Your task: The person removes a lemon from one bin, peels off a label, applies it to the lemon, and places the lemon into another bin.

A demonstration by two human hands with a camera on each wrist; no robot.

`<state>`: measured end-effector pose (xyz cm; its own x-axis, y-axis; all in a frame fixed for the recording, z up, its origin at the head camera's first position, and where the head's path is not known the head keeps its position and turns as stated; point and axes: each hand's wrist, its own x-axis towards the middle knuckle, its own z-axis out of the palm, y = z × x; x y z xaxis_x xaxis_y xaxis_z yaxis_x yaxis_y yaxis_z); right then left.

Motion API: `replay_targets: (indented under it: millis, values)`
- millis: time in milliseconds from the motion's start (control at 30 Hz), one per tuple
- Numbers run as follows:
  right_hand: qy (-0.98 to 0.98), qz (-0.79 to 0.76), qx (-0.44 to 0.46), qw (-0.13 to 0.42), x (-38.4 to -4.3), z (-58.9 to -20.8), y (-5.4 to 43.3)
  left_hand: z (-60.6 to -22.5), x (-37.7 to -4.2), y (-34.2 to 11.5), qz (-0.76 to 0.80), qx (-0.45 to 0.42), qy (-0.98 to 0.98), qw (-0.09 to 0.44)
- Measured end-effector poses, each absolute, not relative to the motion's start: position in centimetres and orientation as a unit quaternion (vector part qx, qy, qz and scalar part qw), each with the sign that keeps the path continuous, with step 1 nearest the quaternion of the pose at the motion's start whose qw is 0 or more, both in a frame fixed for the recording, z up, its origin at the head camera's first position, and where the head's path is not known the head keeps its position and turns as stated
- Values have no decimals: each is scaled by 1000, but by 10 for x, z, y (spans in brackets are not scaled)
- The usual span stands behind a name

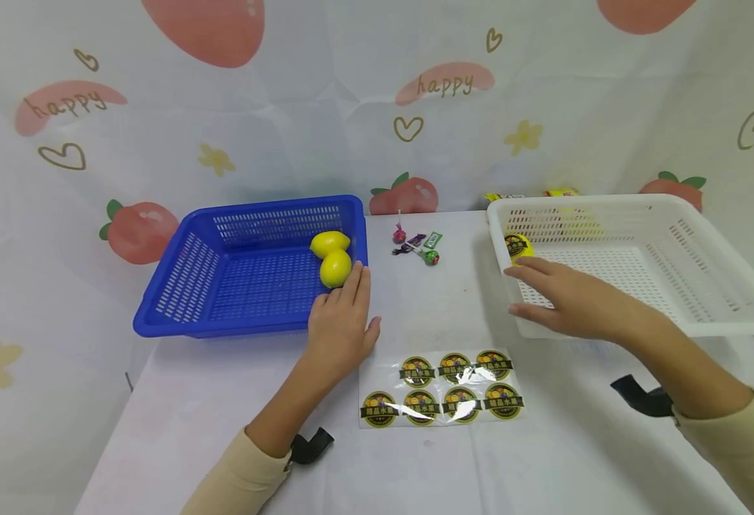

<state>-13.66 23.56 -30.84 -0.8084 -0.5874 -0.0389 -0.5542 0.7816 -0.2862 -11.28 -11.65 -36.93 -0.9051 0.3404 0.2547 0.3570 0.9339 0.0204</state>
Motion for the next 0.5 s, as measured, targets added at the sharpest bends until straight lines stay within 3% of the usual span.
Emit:
replay_targets:
  millis: [200,333,500]
  values:
    - [933,-164,-318,36,-118,-335,232,-340,-122,-129,-196,-174,-965,-15]
    - [936,-149,-319,8,-116,-349,230,-323,-141,-148,-254,-175,-951,-41]
    - [938,-125,-321,-37,-116,-357,229,-318,-170,-164,-199,-156,-965,-64]
